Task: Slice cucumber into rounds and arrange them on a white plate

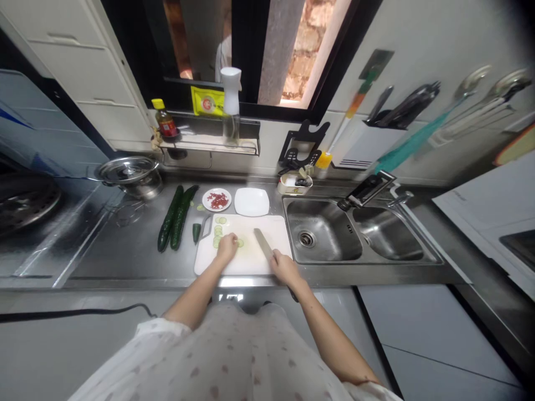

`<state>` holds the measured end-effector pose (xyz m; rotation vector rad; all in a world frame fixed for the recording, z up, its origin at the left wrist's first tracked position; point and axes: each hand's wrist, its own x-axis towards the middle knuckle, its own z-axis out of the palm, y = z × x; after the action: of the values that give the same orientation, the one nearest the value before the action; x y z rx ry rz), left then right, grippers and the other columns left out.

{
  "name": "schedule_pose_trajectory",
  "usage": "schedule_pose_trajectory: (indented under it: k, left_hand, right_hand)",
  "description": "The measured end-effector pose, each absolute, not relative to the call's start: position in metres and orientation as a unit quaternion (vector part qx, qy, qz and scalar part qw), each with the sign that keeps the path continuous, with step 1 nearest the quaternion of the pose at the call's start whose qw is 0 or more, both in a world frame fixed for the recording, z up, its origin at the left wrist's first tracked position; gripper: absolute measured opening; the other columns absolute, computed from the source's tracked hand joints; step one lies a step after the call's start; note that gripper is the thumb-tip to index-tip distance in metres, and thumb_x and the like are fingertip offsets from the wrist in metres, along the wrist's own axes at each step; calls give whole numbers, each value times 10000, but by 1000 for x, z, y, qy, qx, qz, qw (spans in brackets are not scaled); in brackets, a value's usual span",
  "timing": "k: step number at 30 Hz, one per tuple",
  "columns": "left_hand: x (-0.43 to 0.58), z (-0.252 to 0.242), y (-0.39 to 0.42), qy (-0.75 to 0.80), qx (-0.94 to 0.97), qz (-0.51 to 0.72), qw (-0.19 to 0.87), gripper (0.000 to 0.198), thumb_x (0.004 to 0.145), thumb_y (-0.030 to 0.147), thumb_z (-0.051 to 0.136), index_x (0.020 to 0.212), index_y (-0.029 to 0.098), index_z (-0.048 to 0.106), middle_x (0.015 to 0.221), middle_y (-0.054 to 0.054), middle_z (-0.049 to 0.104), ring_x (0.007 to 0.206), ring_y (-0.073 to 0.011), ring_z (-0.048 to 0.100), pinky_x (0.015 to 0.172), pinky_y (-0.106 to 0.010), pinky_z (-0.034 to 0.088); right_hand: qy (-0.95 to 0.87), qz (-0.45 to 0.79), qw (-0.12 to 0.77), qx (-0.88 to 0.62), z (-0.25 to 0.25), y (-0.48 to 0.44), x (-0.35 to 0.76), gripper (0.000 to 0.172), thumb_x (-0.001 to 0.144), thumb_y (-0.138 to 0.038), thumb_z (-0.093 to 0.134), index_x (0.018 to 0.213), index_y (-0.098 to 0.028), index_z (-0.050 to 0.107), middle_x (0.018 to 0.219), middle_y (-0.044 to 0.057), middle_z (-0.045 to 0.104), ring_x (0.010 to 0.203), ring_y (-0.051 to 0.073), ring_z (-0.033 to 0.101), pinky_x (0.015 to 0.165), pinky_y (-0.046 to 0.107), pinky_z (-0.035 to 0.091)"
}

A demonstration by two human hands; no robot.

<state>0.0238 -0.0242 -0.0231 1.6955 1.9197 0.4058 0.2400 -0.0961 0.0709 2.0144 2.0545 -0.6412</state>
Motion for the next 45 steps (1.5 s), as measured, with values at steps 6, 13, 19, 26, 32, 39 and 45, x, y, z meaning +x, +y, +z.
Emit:
schedule_pose_trajectory:
  k: [6,13,19,26,32,39,45]
  left_hand:
    - [23,-25,-23,709,631,159,273,205,774,119,563,953,153,659,928,-77,690,889,-187,616,782,-255,425]
    - [20,-25,-21,705,629,175,279,168,804,117,526,906,149,655,902,-70,690,852,-172,619,753,-241,427]
    - [19,-24,-20,703,629,179,278,201,785,95,527,937,153,646,891,-67,685,856,-174,616,763,-242,430]
    - [18,-24,-20,702,629,185,278,196,781,97,522,928,159,637,875,-62,681,842,-174,616,758,-244,430]
    - [18,-25,-20,701,630,186,279,187,795,110,510,919,157,641,875,-71,683,841,-178,616,762,-249,429]
    - [18,-24,-20,704,627,187,278,193,794,100,506,923,162,637,879,-67,679,853,-176,614,773,-250,428]
    - [18,-23,-20,706,629,176,274,201,799,104,501,940,162,634,898,-68,680,864,-177,613,779,-248,425]
  right_hand:
    - [717,-201,134,654,86,-110,238,255,964,-306,309,1118,-219,492,964,83,675,860,190,621,631,249,315]
    - [753,-195,159,609,80,-111,226,278,962,-323,295,1127,-221,495,950,89,677,856,210,627,654,265,347]
    - [770,-196,163,585,76,-105,221,280,960,-318,303,1136,-211,492,945,96,679,858,210,631,689,276,369]
    - [774,-185,165,583,76,-102,219,279,954,-305,301,1125,-202,494,937,102,680,851,221,638,670,284,376]
    - [783,-183,164,572,73,-100,218,273,954,-289,292,1111,-198,497,924,99,678,838,223,641,658,284,379]
    - [778,-189,178,572,78,-99,214,278,956,-283,291,1121,-192,495,954,116,672,866,223,637,682,292,393]
    - [774,-191,189,573,79,-101,214,281,955,-278,291,1133,-186,488,960,131,669,873,229,638,693,305,405]
